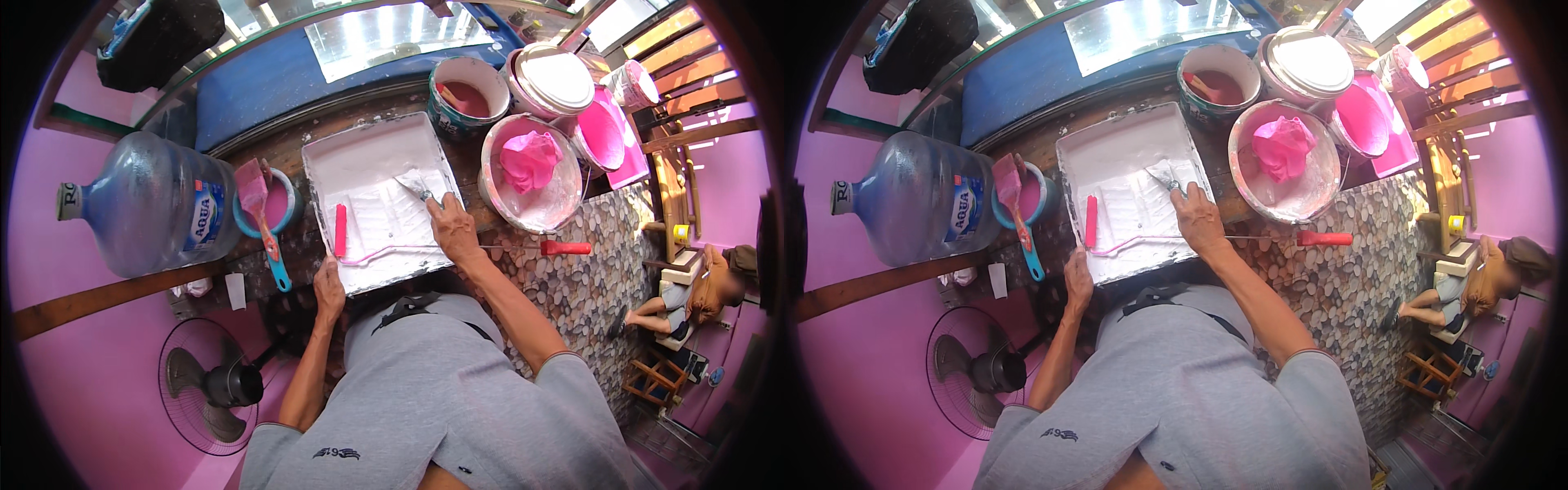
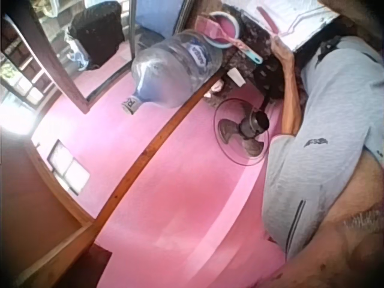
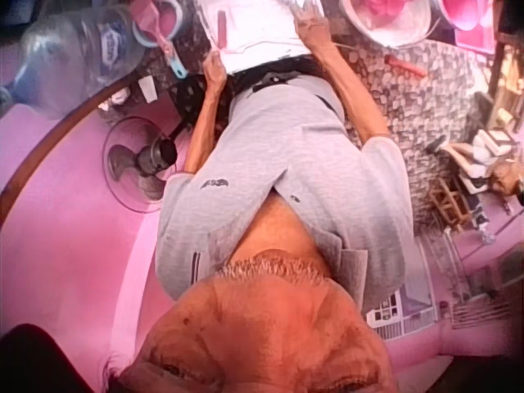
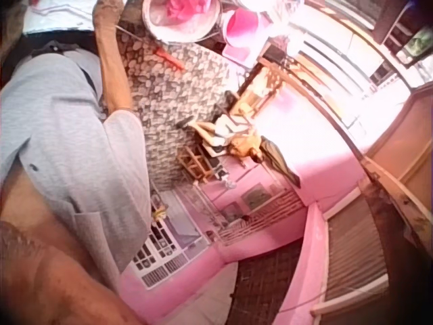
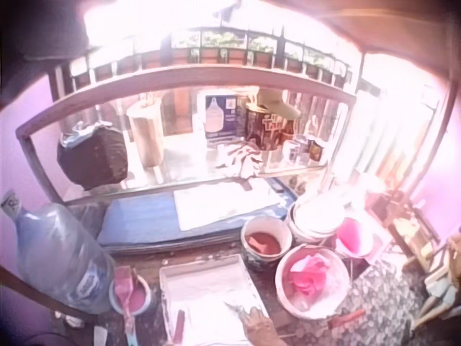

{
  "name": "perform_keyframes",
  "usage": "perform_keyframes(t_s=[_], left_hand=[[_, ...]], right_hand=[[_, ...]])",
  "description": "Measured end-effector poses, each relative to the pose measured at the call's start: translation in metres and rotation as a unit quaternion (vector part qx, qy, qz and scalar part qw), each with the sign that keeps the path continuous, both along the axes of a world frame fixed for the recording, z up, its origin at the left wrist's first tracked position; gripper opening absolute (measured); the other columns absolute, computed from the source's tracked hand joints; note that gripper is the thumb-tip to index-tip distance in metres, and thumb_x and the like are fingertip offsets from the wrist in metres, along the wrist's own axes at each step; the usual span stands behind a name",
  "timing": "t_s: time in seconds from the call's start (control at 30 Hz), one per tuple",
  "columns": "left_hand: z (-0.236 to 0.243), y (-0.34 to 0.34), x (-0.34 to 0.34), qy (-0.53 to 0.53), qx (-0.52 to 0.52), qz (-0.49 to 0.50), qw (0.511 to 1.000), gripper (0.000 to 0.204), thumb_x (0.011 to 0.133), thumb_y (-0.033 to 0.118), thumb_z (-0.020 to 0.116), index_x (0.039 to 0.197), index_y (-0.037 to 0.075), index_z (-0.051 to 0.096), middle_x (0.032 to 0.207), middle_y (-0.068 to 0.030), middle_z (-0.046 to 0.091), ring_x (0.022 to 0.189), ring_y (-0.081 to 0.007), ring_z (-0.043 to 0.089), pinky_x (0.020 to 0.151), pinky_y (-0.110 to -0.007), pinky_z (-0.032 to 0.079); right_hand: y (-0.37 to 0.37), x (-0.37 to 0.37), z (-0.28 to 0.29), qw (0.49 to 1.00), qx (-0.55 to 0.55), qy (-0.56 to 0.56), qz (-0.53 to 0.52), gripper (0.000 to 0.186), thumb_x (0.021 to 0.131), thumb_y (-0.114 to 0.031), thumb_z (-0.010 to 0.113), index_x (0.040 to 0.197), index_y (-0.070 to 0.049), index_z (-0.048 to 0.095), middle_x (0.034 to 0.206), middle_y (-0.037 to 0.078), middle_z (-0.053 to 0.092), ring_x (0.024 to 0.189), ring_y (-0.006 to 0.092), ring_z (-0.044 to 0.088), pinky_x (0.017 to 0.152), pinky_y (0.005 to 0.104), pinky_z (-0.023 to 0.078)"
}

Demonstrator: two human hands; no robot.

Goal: The person uses a scraper to remove excess paint from a paint tray and a paint roller, then uses a cloth to wipe the tray and tools.

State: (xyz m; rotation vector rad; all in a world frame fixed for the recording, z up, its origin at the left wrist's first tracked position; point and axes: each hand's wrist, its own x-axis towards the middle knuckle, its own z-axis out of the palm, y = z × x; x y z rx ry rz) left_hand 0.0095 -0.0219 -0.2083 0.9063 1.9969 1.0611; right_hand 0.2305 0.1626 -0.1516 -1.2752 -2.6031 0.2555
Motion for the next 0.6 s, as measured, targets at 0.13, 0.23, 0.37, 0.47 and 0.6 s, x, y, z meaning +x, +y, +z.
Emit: perform_keyframes(t_s=[0.13, 0.23, 0.37, 0.47, 0.6], left_hand=[[0.002, 0.002, 0.003, 0.000, 0.030, 0.017, 0.999, 0.045, 0.102, 0.031, 0.034, 0.088, -0.007, 0.052, 0.071, -0.0176, 0.047, 0.067, -0.0220, 0.043, 0.065, -0.039, 0.038], [0.005, 0.004, 0.004, 0.007, 0.036, 0.019, 0.999, 0.045, 0.102, 0.031, 0.034, 0.089, -0.008, 0.053, 0.073, -0.0197, 0.050, 0.068, -0.0229, 0.046, 0.067, -0.039, 0.039], [0.000, 0.000, 0.001, 0.013, 0.025, 0.020, 0.999, 0.046, 0.102, 0.033, 0.035, 0.099, -0.008, 0.057, 0.082, -0.0268, 0.058, 0.077, -0.0370, 0.057, 0.072, -0.042, 0.043], [-0.002, -0.001, -0.001, -0.002, 0.004, 0.019, 1.000, 0.047, 0.101, 0.033, 0.036, 0.102, -0.007, 0.058, 0.087, -0.0270, 0.060, 0.082, -0.0379, 0.060, 0.075, -0.042, 0.045], [-0.004, -0.005, 0.000, -0.001, -0.010, 0.037, 0.999, 0.047, 0.101, 0.034, 0.036, 0.107, -0.006, 0.059, 0.092, -0.0272, 0.063, 0.088, -0.0384, 0.062, 0.078, -0.041, 0.046]], right_hand=[[0.020, -0.013, 0.007, 1.000, -0.013, 0.015, -0.015, 0.016, 0.084, -0.008, 0.056, 0.100, -0.006, 0.055, 0.087, 0.015, 0.048, 0.083, 0.0329, 0.059, 0.067, 0.0441, 0.052], [0.027, -0.005, 0.004, 0.985, -0.060, 0.131, -0.097, 0.022, 0.085, -0.013, 0.059, 0.104, -0.003, 0.058, 0.093, 0.020, 0.059, 0.084, 0.0371, 0.062, 0.071, 0.0454, 0.050], [0.020, 0.007, -0.005, 0.950, -0.068, 0.226, -0.206, 0.022, 0.084, -0.015, 0.059, 0.100, 0.000, 0.063, 0.089, 0.024, 0.067, 0.082, 0.0392, 0.065, 0.076, 0.0442, 0.049], [0.010, 0.013, -0.015, 0.941, -0.091, 0.207, -0.250, 0.024, 0.084, -0.016, 0.060, 0.101, 0.000, 0.063, 0.090, 0.024, 0.066, 0.084, 0.0400, 0.065, 0.075, 0.0450, 0.049], [0.004, -0.003, -0.030, 0.908, -0.190, 0.266, -0.261, 0.026, 0.085, -0.019, 0.060, 0.100, 0.001, 0.065, 0.089, 0.025, 0.066, 0.084, 0.0388, 0.066, 0.076, 0.0422, 0.049]])
